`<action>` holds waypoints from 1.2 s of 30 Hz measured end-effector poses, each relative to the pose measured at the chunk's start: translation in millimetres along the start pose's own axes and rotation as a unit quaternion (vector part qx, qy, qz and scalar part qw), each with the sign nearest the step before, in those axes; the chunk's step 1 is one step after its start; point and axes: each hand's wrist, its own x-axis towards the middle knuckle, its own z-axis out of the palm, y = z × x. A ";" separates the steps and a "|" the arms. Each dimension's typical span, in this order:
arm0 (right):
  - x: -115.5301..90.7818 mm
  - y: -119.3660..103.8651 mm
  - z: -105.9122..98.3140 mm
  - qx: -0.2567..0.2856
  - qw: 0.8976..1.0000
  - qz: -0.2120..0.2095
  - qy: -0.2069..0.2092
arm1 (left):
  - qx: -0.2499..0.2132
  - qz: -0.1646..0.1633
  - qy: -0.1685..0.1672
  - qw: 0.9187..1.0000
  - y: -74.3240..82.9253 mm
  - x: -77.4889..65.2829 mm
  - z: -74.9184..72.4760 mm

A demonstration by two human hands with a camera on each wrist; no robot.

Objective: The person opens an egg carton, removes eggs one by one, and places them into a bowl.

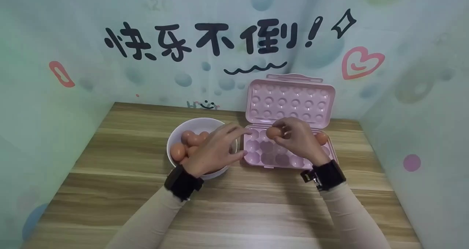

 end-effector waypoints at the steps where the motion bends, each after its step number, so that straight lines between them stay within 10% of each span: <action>1: -2.7 -3.2 -0.7 0.019 1.000 0.008 0.006 | -0.003 0.002 0.005 1.000 0.2 0.6 0.1; 12: -25.4 -41.0 0.9 0.215 0.975 0.048 0.016 | -0.025 0.008 0.046 0.999 6.8 3.5 -0.6; 36: -40.6 -71.7 22.2 0.299 0.952 0.061 0.022 | -0.062 0.057 0.083 0.993 22.2 3.9 0.5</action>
